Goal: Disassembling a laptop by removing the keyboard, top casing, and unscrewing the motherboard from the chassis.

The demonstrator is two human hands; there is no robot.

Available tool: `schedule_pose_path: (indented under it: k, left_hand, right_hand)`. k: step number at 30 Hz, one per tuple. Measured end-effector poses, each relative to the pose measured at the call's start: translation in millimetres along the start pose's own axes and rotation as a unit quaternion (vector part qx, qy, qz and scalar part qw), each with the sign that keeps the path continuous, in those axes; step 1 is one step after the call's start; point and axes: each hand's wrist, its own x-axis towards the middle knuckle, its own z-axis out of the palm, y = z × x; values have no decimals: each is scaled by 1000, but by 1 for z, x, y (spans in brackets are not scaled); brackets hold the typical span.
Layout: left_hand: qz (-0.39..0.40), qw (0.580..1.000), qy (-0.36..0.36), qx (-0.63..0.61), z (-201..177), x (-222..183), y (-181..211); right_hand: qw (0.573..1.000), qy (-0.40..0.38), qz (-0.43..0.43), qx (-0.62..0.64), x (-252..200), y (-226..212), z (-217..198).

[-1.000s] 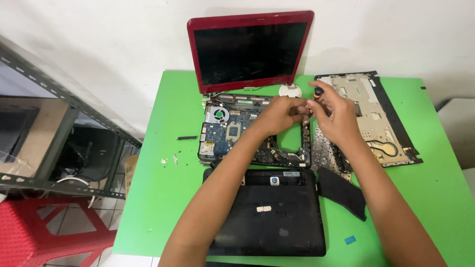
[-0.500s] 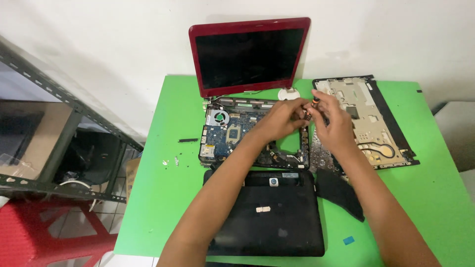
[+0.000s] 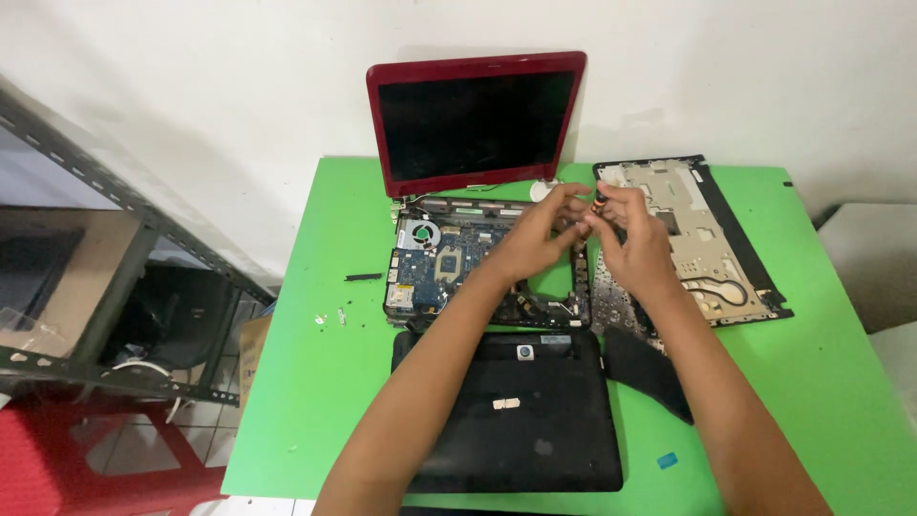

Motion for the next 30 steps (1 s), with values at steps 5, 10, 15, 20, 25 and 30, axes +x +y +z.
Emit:
schedule_pose_path:
  k: [5, 10, 15, 20, 25, 30]
  left_hand:
    - [8, 1000, -8, -10, -8, 3, -14]
    - [22, 998, -30, 45, -7, 2, -11]
    - [68, 995, 30, 60, -2, 11, -38]
    - [68, 994, 47, 66, -3, 7, -26]
    - [55, 992, 61, 92, -7, 4, -24]
    - [40, 998, 14, 43, -8, 2, -34]
  right_hand:
    - [1000, 12, -20, -1, 3, -4, 3]
    - [999, 13, -21, 26, 2, 1, 2]
    - [996, 35, -20, 80, -4, 11, 4]
    - [997, 38, -24, 68, -2, 5, 5]
    - [998, 32, -32, 52, -3, 3, 8]
    - [998, 48, -26, 41, -1, 6, 7]
